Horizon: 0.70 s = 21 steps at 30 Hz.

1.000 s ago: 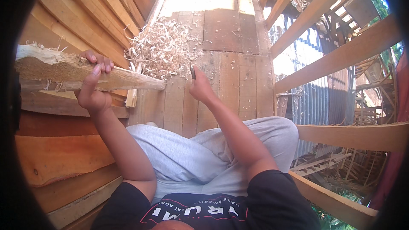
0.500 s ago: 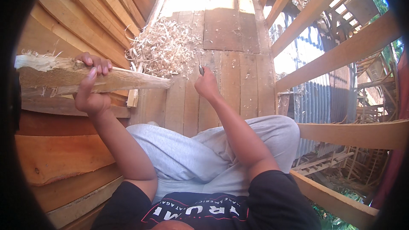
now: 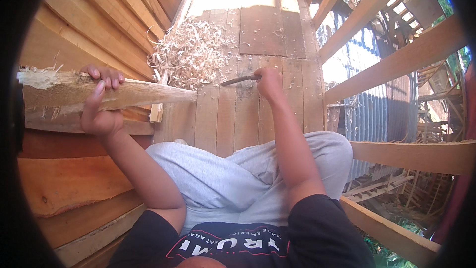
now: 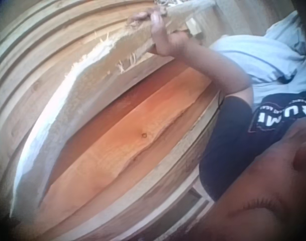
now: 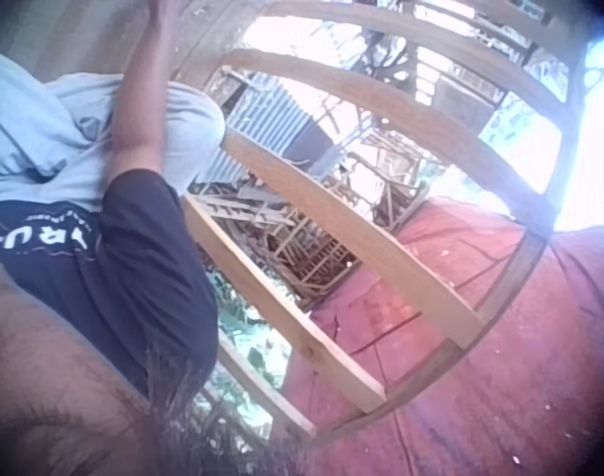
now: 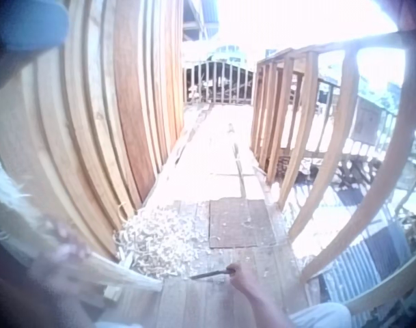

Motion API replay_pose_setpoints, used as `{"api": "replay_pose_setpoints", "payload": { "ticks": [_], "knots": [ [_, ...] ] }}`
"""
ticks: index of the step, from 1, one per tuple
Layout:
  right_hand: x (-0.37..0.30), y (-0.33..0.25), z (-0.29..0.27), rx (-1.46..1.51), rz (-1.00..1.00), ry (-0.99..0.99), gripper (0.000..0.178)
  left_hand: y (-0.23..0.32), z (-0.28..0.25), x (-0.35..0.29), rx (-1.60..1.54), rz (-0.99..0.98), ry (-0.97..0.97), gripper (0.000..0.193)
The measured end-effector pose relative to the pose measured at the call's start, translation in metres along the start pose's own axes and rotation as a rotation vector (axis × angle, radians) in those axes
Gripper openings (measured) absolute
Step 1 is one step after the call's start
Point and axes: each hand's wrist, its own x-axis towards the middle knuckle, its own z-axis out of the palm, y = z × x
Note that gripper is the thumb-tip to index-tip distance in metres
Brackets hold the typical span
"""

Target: The person sits on a wooden floor and uses a knife to carve a long piece of wood, peeling off thin shavings. The person rotates the wood and continues carving along its length, accumulating wood shavings on the floor.

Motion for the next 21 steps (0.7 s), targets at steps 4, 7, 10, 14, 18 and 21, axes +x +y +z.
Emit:
{"api": "replay_pose_setpoints", "payload": {
  "ticks": [4,7,10,14,18,21],
  "knots": [
    [0.007,0.007,-0.006,0.101,0.17,0.171,0.022,0.0,0.002,0.0,-0.001,-0.011,-0.01,0.029],
    [0.009,0.03,-0.029,0.168,0.191,-0.056,0.016,-0.002,-0.002,0.0,-0.015,-0.005,-0.026,0.029],
    [0.005,0.031,-0.057,0.014,0.119,-0.393,0.017,0.0,-0.006,-0.002,0.023,0.007,-0.008,0.029],
    [0.0,0.061,-0.056,0.002,0.302,-0.06,0.021,-0.002,0.001,0.001,-0.011,0.012,-0.028,0.029],
    [0.002,0.051,-0.066,-0.094,0.392,0.046,0.023,-0.002,-0.002,0.0,-0.001,0.012,0.003,0.029],
    [-0.005,0.058,-0.07,-0.202,0.346,-0.279,0.023,-0.001,-0.003,0.0,-0.006,0.017,-0.008,0.03]
  ]
}}
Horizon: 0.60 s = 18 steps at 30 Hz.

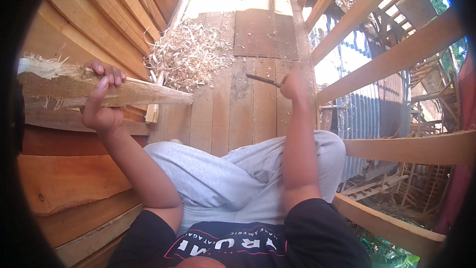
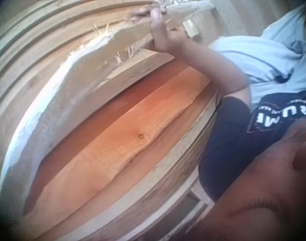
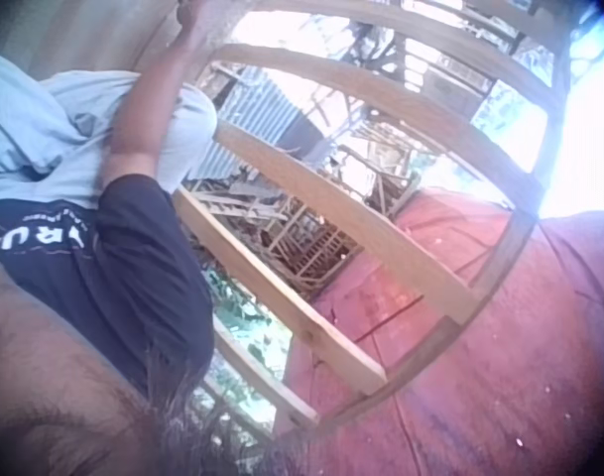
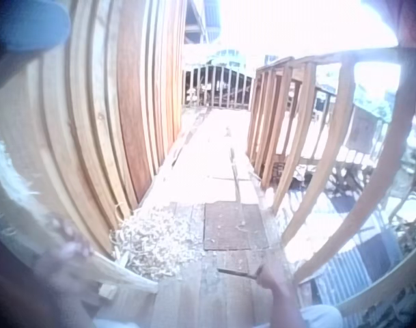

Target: The person sits on a wooden floor and uses a knife to carve a long piece of wood, peeling off thin shavings. The person rotates the wood and continues carving along its length, accumulating wood shavings on the floor.

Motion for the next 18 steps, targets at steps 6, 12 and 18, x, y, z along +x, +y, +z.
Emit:
{"api": "replay_pose_setpoints", "payload": {
  "ticks": [6,12,18],
  "knots": [
    [-0.002,-0.015,0.021,0.058,0.159,0.207,0.015,0.002,0.004,-0.001,0.006,-0.003,-0.002,0.03],
    [0.007,-0.005,0.042,-0.114,0.269,-0.008,0.032,0.0,0.02,0.0,-0.081,0.006,-0.007,0.03],
    [-0.05,-0.096,0.037,0.69,0.012,-0.381,0.063,-0.003,0.016,-0.003,-0.053,-0.015,-0.007,0.03]
  ]
}}
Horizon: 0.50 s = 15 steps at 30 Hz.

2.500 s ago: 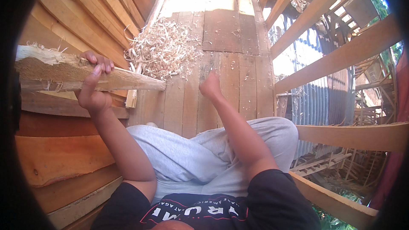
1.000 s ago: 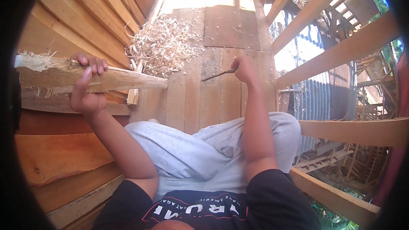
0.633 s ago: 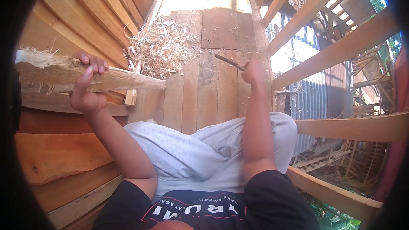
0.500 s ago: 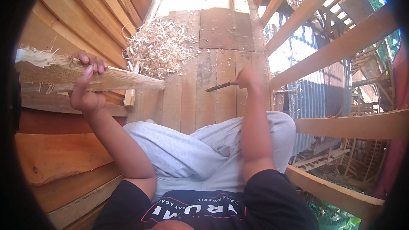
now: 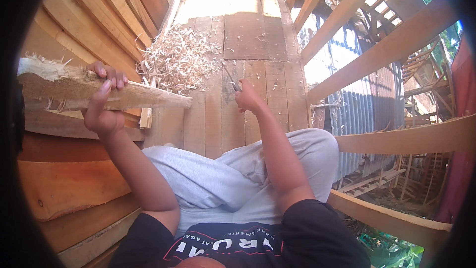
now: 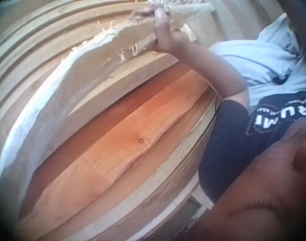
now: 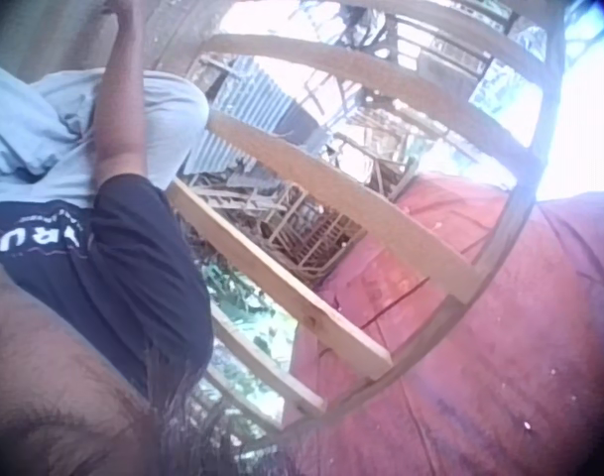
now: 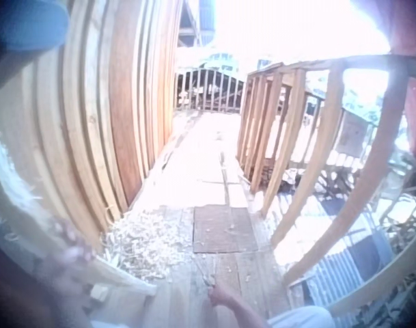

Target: The person sits on a wooden floor and uses a knife to carve a long piece of wood, peeling off thin shavings. The person rotates the wood and continues carving along its length, accumulating wood shavings on the floor.

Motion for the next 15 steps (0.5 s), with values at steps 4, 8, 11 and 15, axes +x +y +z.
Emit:
{"api": "replay_pose_setpoints", "payload": {
  "ticks": [4,8,11,15],
  "knots": [
    [0.032,0.017,-0.026,-0.27,-0.146,0.538,0.07,0.0,0.001,0.0,-0.04,0.004,-0.001,0.03],
    [0.07,0.054,-0.051,-0.386,-0.065,0.552,0.068,-0.007,0.01,0.001,-0.049,-0.004,-0.008,0.028],
    [0.09,0.056,-0.06,-0.027,-0.057,0.412,0.063,-0.017,0.013,0.001,-0.094,-0.014,-0.049,0.027],
    [0.116,0.053,-0.087,0.363,-0.234,0.727,0.055,-0.032,0.022,0.003,-0.163,-0.026,-0.125,0.025]
  ]
}}
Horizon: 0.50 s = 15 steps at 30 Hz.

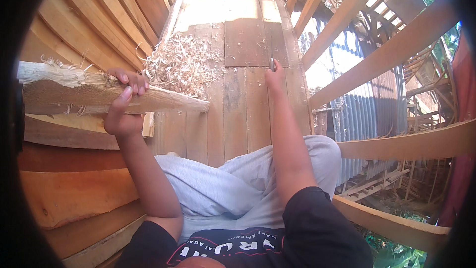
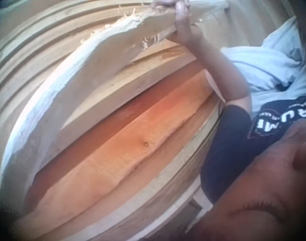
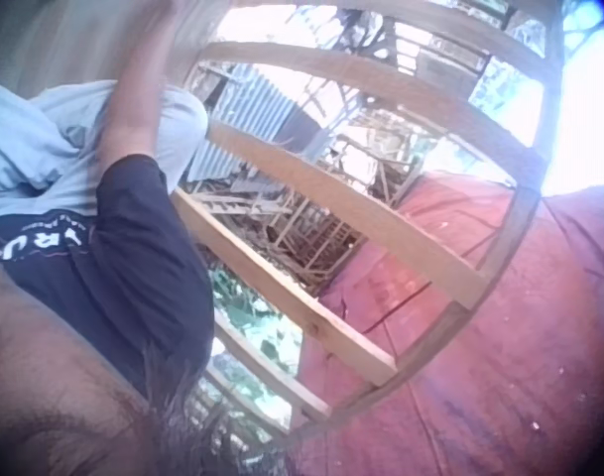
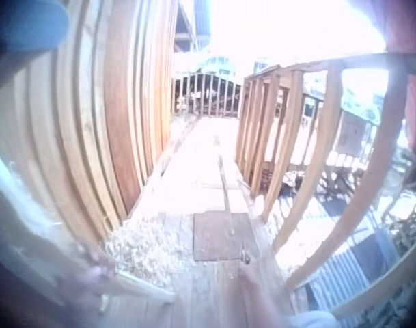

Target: The person sits on a wooden floor and uses a knife to carve a long piece of wood, peeling off thin shavings. The person rotates the wood and continues carving along its length, accumulating wood shavings on the floor.

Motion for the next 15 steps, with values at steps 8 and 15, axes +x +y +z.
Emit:
{"api": "replay_pose_setpoints", "payload": {
  "ticks": [8,15],
  "knots": [
    [0.014,-0.033,0.053,-0.411,-0.003,-0.545,0.054,-0.003,0.003,0.006,0.036,-0.009,-0.013,0.026],
    [0.012,-0.005,0.063,-0.233,0.009,-0.269,0.05,-0.009,0.002,0.012,-0.066,0.01,-0.019,0.025]
  ]
}}
